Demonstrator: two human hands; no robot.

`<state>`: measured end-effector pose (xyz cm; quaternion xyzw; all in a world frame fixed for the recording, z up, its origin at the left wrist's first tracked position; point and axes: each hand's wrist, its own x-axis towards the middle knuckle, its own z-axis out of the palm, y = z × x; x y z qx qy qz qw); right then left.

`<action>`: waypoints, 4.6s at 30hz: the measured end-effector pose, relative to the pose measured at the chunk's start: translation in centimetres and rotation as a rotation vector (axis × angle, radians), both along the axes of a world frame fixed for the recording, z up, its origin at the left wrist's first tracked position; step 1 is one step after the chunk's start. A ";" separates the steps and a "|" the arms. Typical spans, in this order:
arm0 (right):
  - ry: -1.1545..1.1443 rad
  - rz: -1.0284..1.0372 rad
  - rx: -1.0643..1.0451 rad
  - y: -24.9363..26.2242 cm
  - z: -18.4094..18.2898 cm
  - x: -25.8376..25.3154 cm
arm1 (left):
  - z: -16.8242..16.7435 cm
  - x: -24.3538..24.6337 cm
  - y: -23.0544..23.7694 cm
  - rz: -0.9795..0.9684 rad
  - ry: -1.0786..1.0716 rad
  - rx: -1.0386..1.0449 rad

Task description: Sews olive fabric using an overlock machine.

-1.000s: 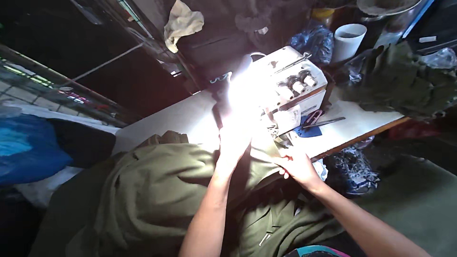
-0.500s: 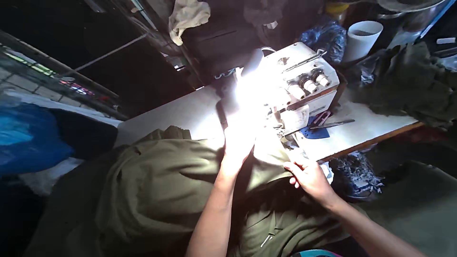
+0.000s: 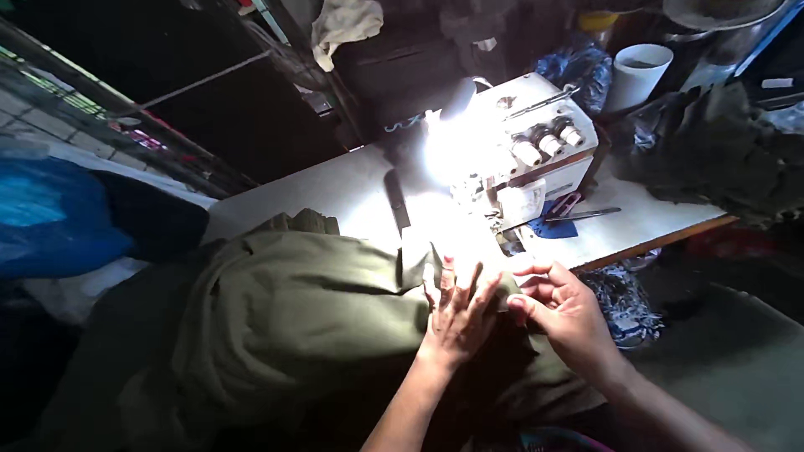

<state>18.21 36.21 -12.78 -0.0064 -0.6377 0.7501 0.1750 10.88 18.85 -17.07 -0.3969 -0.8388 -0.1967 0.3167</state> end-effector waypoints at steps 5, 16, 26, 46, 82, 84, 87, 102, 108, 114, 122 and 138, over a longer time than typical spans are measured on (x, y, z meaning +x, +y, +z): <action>0.013 0.018 -0.028 -0.1 -3.3 -2.1 | 1.1 -1.7 -1.2 0.018 -0.050 -0.110; 0.133 -0.314 0.780 0.1 -0.7 -9.9 | 9.7 -9.5 0.5 0.275 -0.519 -0.440; -0.002 -0.186 0.831 2.1 -2.5 -3.4 | 11.5 -5.7 0.1 0.678 -0.518 -0.638; 0.381 0.156 0.204 -5.6 -1.8 -4.7 | 13.0 -1.0 -5.5 0.111 0.124 1.418; 0.000 -0.288 1.264 10.1 -0.4 -4.3 | 9.6 -17.0 0.7 0.384 -0.447 -0.244; -0.002 -0.245 1.227 9.8 -1.0 -2.8 | 10.2 -19.2 1.6 0.428 -0.540 -0.263; -0.023 -0.243 1.212 9.7 -2.0 -1.3 | 9.0 -22.2 0.6 0.414 -0.521 -0.210; 0.467 0.259 0.868 1.9 0.4 -5.6 | 4.1 -9.7 -12.1 -0.006 -0.512 -0.114; 0.491 0.240 0.687 -0.1 -0.3 -5.4 | 6.2 -11.5 -13.5 -0.489 -0.656 0.308; 0.393 0.228 0.358 -0.3 1.0 -5.4 | 11.2 -11.7 -11.7 -0.408 -0.650 0.353; 0.353 0.347 -0.073 -2.9 0.4 -7.7 | 14.6 -6.9 -5.2 -0.624 -0.568 -0.056; 0.169 0.126 0.188 1.1 -2.9 -5.0 | 11.2 -7.9 -0.1 -0.375 -0.769 0.211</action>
